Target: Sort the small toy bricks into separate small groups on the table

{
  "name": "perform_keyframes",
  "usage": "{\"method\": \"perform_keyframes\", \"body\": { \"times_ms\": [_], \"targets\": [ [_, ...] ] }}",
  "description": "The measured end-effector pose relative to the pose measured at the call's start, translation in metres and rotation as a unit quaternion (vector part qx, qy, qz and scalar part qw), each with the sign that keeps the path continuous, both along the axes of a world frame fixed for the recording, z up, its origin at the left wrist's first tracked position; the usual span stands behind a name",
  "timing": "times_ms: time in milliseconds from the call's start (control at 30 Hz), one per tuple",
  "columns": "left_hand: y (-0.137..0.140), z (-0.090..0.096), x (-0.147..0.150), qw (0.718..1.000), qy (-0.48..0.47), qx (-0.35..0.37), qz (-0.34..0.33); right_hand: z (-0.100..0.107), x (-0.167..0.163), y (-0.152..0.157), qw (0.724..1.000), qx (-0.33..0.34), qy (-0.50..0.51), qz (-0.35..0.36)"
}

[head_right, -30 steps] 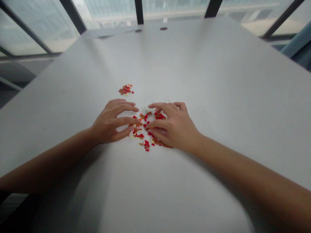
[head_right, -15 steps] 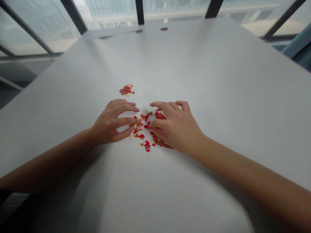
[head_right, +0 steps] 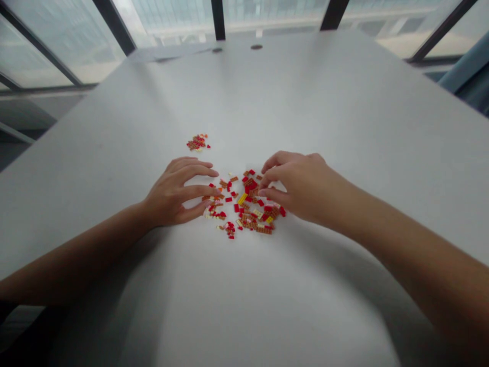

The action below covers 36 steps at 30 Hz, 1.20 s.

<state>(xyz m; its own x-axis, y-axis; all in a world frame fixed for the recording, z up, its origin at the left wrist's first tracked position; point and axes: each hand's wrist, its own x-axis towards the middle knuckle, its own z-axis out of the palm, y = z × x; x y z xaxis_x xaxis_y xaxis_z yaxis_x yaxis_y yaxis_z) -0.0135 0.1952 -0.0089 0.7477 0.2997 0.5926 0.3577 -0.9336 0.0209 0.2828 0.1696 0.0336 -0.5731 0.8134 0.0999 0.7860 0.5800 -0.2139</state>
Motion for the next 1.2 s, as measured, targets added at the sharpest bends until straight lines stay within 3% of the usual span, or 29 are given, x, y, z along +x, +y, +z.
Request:
{"method": "perform_keyframes", "body": {
  "times_ms": [267,567,933,1067,1200],
  "targets": [
    [0.0,0.001,0.002,1.0,0.001,-0.003,-0.003,0.013,0.034,0.014,0.984,-0.147,-0.094,-0.026],
    [-0.001,0.0,0.001,1.0,0.006,-0.004,0.007,0.012,0.043,0.021,0.957,-0.231,-0.144,-0.099],
    [0.0,0.0,0.001,1.0,0.014,-0.017,0.013,-0.011,0.072,0.034,0.978,-0.193,-0.078,-0.008],
    [-0.001,0.0,0.001,1.0,0.015,-0.024,0.015,-0.008,0.068,0.031,0.979,-0.178,-0.089,-0.03],
    [-0.001,0.0,0.001,0.999,0.019,-0.028,0.016,0.005,0.039,0.017,0.99,-0.097,-0.067,-0.081]
  ]
}}
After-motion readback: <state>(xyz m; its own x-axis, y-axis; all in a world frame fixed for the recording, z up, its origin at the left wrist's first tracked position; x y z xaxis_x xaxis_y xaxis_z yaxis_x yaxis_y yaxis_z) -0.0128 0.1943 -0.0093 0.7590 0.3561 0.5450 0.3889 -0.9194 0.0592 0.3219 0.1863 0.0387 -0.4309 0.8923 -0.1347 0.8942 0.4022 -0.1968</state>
